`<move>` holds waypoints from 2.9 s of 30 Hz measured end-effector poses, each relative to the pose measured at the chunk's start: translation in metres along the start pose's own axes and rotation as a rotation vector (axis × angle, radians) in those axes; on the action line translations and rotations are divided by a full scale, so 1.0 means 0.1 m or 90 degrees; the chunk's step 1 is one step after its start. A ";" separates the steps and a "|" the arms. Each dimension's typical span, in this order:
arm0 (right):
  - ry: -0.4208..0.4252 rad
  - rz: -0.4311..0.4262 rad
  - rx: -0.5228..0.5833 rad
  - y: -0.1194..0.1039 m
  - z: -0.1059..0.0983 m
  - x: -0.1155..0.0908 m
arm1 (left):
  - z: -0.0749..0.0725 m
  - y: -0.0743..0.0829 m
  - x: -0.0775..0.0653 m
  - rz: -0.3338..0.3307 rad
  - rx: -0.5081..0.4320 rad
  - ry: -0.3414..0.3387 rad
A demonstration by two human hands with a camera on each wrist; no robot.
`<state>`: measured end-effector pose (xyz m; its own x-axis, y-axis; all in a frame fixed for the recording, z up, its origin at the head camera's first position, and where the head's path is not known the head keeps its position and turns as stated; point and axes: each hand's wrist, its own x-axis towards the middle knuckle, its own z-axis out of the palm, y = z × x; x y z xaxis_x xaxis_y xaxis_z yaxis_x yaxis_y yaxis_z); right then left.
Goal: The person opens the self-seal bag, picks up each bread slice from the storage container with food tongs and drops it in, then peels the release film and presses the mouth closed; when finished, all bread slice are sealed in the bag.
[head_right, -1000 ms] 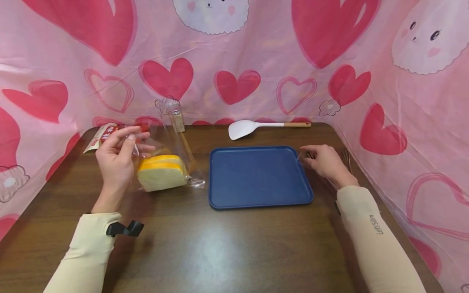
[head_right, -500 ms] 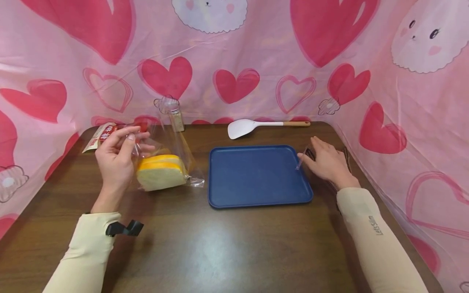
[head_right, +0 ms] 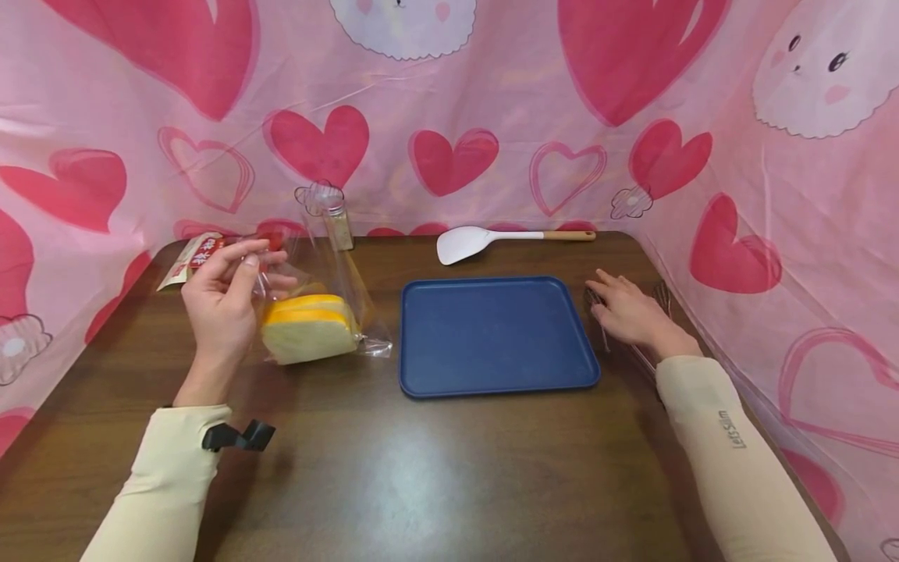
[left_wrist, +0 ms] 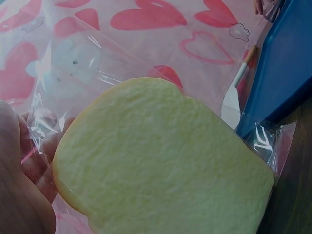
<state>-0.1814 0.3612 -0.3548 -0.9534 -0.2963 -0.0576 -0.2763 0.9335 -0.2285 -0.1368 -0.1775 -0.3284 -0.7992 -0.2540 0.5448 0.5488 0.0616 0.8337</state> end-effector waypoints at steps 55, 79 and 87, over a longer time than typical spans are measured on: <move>0.266 0.107 0.107 -0.18 0.02 -0.06 | 0.00 0.00 0.00 -0.004 -0.019 -0.006; 0.526 0.152 0.146 -0.32 -0.14 -0.06 | 0.01 -0.01 0.00 -0.002 -0.044 -0.002; 0.594 -0.023 0.208 -1.06 -0.30 0.11 | 0.01 0.00 0.02 0.008 -0.095 0.010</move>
<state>-0.1658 0.2649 -0.3023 -0.6979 0.0854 0.7111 -0.3938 0.7836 -0.4806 -0.1387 -0.1771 -0.3274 -0.7885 -0.2696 0.5529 0.5904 -0.0794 0.8032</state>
